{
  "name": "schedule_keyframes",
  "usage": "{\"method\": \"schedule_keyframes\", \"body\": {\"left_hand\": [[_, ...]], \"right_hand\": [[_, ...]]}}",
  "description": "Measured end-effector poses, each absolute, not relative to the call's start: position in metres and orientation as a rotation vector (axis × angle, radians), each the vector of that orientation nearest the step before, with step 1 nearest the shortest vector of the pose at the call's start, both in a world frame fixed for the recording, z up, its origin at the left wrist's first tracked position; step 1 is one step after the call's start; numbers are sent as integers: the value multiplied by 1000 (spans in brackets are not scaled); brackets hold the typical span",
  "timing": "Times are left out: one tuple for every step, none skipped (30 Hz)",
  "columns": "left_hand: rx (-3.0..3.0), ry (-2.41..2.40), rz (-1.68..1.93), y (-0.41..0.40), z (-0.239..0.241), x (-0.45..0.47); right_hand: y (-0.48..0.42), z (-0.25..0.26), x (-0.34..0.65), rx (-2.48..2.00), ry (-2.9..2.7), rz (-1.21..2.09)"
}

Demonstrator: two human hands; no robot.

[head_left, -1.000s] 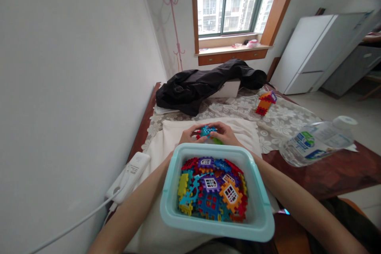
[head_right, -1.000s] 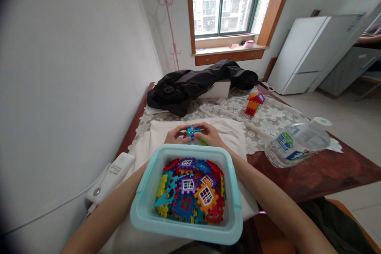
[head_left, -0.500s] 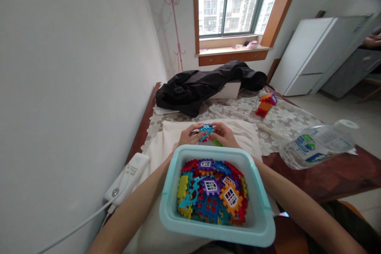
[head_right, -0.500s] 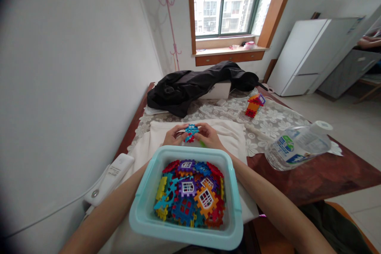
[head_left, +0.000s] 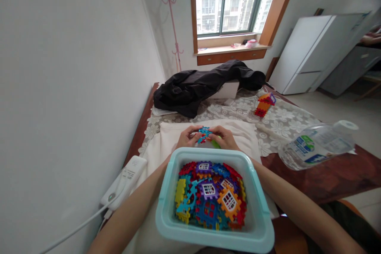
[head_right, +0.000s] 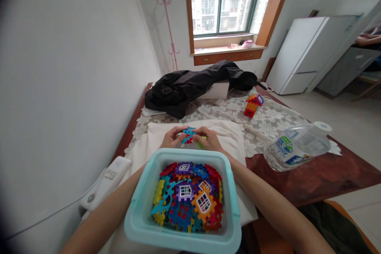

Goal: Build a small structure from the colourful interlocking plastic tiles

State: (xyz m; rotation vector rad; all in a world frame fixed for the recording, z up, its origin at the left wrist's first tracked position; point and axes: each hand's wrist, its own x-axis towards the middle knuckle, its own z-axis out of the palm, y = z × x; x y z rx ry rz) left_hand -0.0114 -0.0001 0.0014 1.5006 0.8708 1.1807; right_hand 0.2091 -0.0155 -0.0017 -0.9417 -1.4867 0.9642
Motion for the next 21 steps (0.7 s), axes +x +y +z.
{"method": "schedule_keyframes", "body": {"left_hand": [[1494,865,1180,-1,1,-11],[1490,859,1179,-1,1,-11],[1485,854,1179,-1,1,-11],[1480,849,1181,-2,1,-12],[1474,842,1183,-2,2,-12],[1471,831,1184,-2,2,-12],[1470,819,1188,-2,2,-12],[1471,809,1192,-3,2,-12],[1468,799,1196,-3,2,-12],[1462,791,1200,-3,2,-11],[1453,783,1206,-3,2,-11],[1445,772,1210,-3,2,-11],[1442,759,1208,-3,2,-10],[1442,749,1204,-3,1,-10],[1445,742,1202,-3,0,-10],[1444,742,1204,-3,-2,-10],[1436,746,1216,-2,-3,-11],[1421,752,1238,-1,-5,-11],[1404,757,1266,1,-6,-11],[1388,762,1291,2,-7,-11],[1378,767,1303,3,-8,-11]], "right_hand": [[-16,-2,210,-944,-1505,947],[-16,-2,210,-946,-1517,935],[-17,-3,210,-950,-1520,926],[-17,-3,210,-955,-1517,920],[-17,-4,209,-962,-1512,916],[-18,-4,208,-967,-1507,915],[-18,-5,208,-966,-1505,917],[-18,-5,207,-959,-1508,922],[-19,-4,206,-948,-1509,925],[-19,-3,205,-937,-1505,925],[-19,-2,205,-928,-1492,918],[-19,-1,205,-921,-1474,915],[-19,0,204,-914,-1458,926],[-18,0,205,-904,-1446,954],[-17,0,205,-887,-1438,998],[-16,0,205,-864,-1434,1049],[-15,-1,206,-839,-1428,1096],[-14,-2,206,-816,-1416,1128],[-12,-4,207,-797,-1393,1139],[-11,-5,207,-780,-1364,1139],[-10,-7,208,-765,-1340,1139]]}}
